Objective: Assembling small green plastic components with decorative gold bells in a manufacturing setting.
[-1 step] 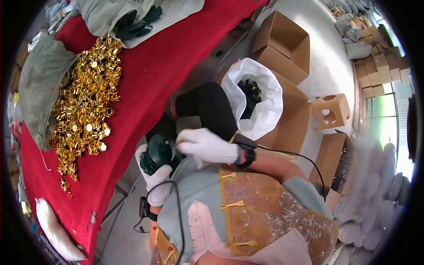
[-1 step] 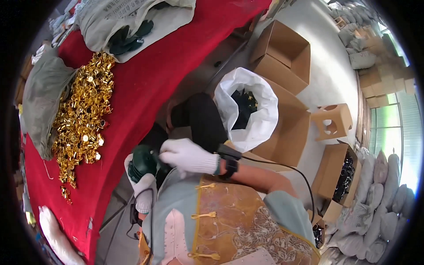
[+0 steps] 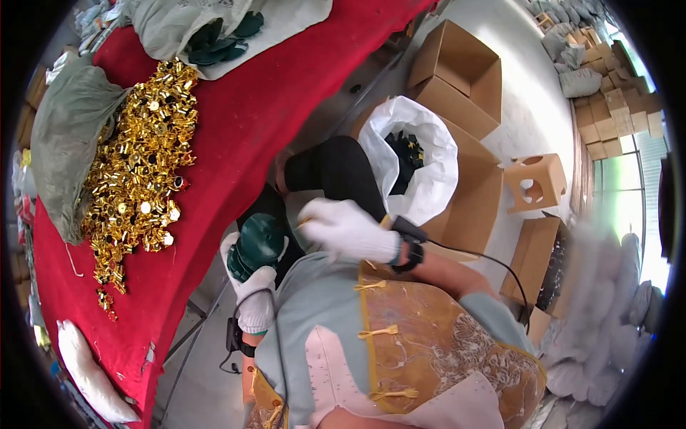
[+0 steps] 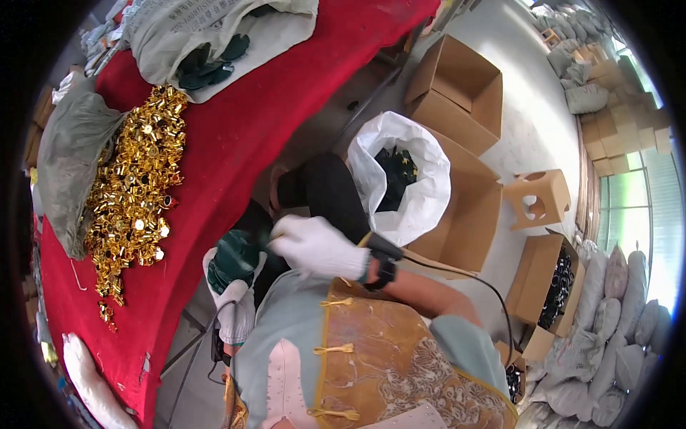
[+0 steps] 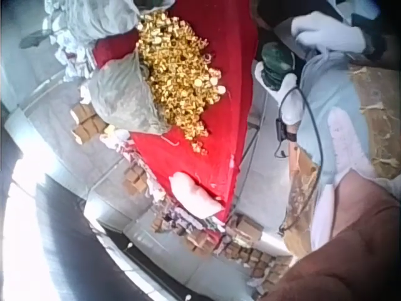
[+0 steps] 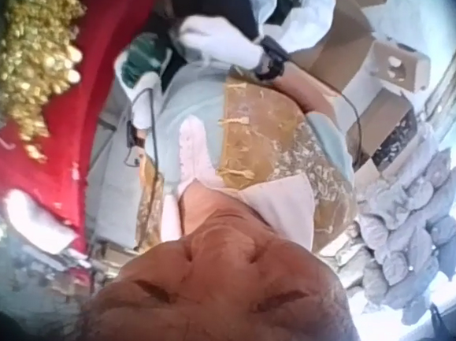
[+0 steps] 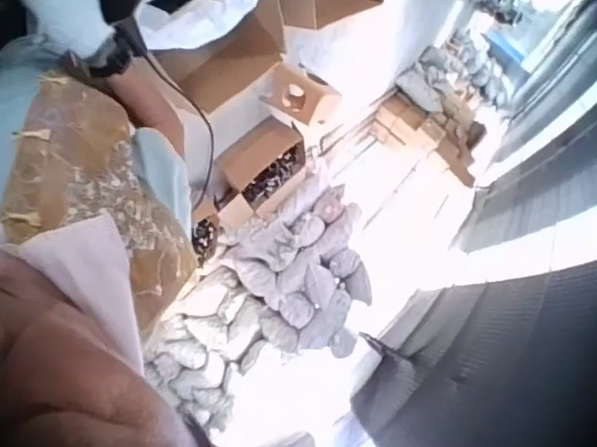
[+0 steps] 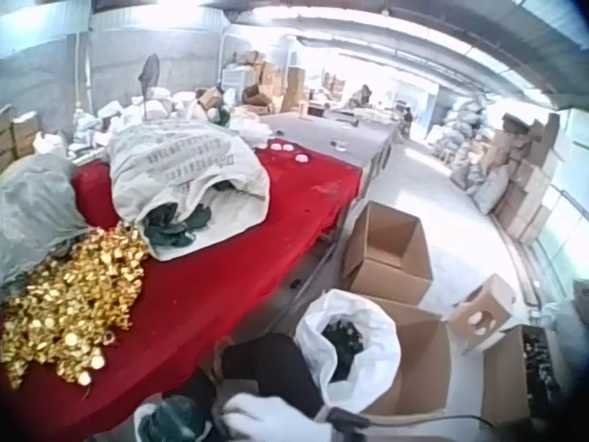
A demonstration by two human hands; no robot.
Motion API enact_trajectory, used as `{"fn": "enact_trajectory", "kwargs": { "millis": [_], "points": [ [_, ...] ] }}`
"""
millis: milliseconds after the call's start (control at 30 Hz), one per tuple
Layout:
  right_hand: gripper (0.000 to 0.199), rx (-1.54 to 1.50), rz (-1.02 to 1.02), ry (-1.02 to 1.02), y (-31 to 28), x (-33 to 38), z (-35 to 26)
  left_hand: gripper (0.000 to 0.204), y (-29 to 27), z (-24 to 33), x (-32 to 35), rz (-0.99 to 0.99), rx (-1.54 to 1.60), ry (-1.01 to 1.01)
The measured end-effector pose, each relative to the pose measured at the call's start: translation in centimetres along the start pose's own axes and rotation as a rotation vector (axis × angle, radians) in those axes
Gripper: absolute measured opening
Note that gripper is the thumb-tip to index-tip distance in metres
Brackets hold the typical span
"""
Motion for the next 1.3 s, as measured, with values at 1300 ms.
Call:
{"fn": "enact_trajectory", "kwargs": {
  "millis": [1300],
  "points": [
    [0.029,1.173,0.350,-0.794,9.1,-24.3,-9.1,0.083,-4.8,1.9,0.8,-0.103,0.417,-0.083]
  ]
}}
Point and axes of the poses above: each hand's wrist, its own x-axis away from the middle knuckle, its own y-axis out of the palm, z = x × y, the point moved 1 cm from there along -x, towards the middle knuckle, and after that the axes turned 8 degrees about x, right-handed, at the moved point
